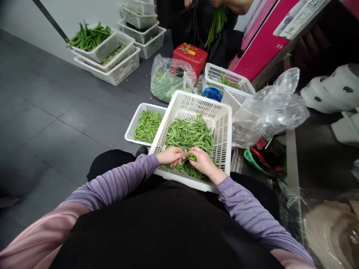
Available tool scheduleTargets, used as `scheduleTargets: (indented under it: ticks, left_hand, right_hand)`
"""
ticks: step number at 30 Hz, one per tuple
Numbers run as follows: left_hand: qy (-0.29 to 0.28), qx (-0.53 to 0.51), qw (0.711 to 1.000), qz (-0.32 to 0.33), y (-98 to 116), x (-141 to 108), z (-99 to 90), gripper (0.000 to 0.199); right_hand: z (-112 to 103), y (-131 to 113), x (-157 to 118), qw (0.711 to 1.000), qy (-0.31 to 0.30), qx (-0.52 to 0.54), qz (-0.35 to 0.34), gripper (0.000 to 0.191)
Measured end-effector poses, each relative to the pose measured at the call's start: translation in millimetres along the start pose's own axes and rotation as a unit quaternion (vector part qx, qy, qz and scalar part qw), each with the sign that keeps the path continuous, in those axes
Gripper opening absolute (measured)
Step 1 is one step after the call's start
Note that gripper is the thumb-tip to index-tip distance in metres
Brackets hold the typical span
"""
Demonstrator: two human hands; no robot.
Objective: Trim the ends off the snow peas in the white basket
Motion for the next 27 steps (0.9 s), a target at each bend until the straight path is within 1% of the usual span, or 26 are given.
scheduleTargets:
  ticks: [3,5,7,9,10,11,13,14,15,16,17,19,21,22,23,24,25,26,27]
  left_hand:
    - [0.002,0.025,1.000,-0.013,2,-6,-4.3,0.014]
    - [0.002,0.022,1.000,-0.012,3,-9,-5.6,0.013]
    - [-0.001,-0.008,1.000,-0.003,5,-11,-5.1,0.014]
    - [-0.008,-0.036,0.999,-0.001,3,-11,-3.4,0.016]
    - [-0.011,-0.029,0.999,-0.010,-1,-11,-2.5,0.017]
    - [-0.013,0.001,0.999,-0.029,-8,-10,-2.0,0.017]
    - [-0.016,0.111,0.990,-0.079,-26,-10,-3.1,0.017]
    - [-0.019,0.166,0.981,-0.101,-33,-11,-4.2,0.017]
    - [-0.023,0.206,0.971,-0.116,-38,-12,-4.9,0.017]
    - [-0.026,0.229,0.966,-0.117,-40,-12,-4.7,0.018]
    - [-0.026,0.237,0.966,-0.100,-37,-13,-3.7,0.021]
    - [-0.012,0.231,0.973,-0.022,-18,-12,-1.6,0.037]
    - [-0.003,0.216,0.974,0.065,4,-14,2.0,0.055]
    - [-0.016,0.207,0.974,0.089,11,-16,6.0,0.055]
    - [-0.037,0.201,0.974,0.097,13,-17,11.1,0.048]
    - [-0.059,0.205,0.972,0.096,14,-18,15.7,0.040]
    - [-0.072,0.225,0.967,0.094,13,-18,18.9,0.034]
    - [-0.070,0.264,0.957,0.096,13,-18,19.4,0.031]
    - [-0.054,0.315,0.942,0.102,13,-18,17.7,0.031]
  right_hand:
    - [1,-5,2,1.000,-0.011,-0.002,-0.006,0.022]
    - [-2,-8,3,1.000,-0.009,0.025,0.001,0.020]
    - [-4,-9,2,0.997,-0.003,0.078,0.023,0.016]
    - [-6,-6,-1,0.983,0.009,0.168,0.073,0.014]
    - [-7,-1,-4,0.967,0.018,0.227,0.109,0.014]
    - [-7,4,-7,0.945,0.032,0.290,0.149,0.016]
    - [-5,13,-15,0.886,0.058,0.406,0.217,0.021]
    - [-4,15,-19,0.859,0.065,0.449,0.238,0.022]
    - [-3,17,-22,0.838,0.067,0.479,0.252,0.023]
    - [-3,18,-24,0.823,0.067,0.500,0.261,0.023]
    - [-3,19,-26,0.813,0.065,0.513,0.267,0.023]
    - [-2,21,-28,0.801,0.062,0.528,0.273,0.023]
    - [1,23,-29,0.798,0.060,0.534,0.273,0.023]
    - [3,23,-29,0.800,0.056,0.532,0.273,0.024]
    - [5,23,-29,0.806,0.051,0.523,0.272,0.025]
    - [6,24,-29,0.818,0.049,0.504,0.273,0.027]
    - [4,27,-29,0.838,0.054,0.469,0.273,0.028]
    - [-1,30,-28,0.867,0.070,0.414,0.269,0.030]
    - [-11,32,-27,0.900,0.095,0.340,0.255,0.030]
Point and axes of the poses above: each hand's wrist, its own x-axis towards the middle knuckle, its own z-axis out of the palm, y = z × x, the point moved 10 cm from there along x, towards the middle knuckle, and after that the axes turned 4 degrees about y, right-handed, at the moved point
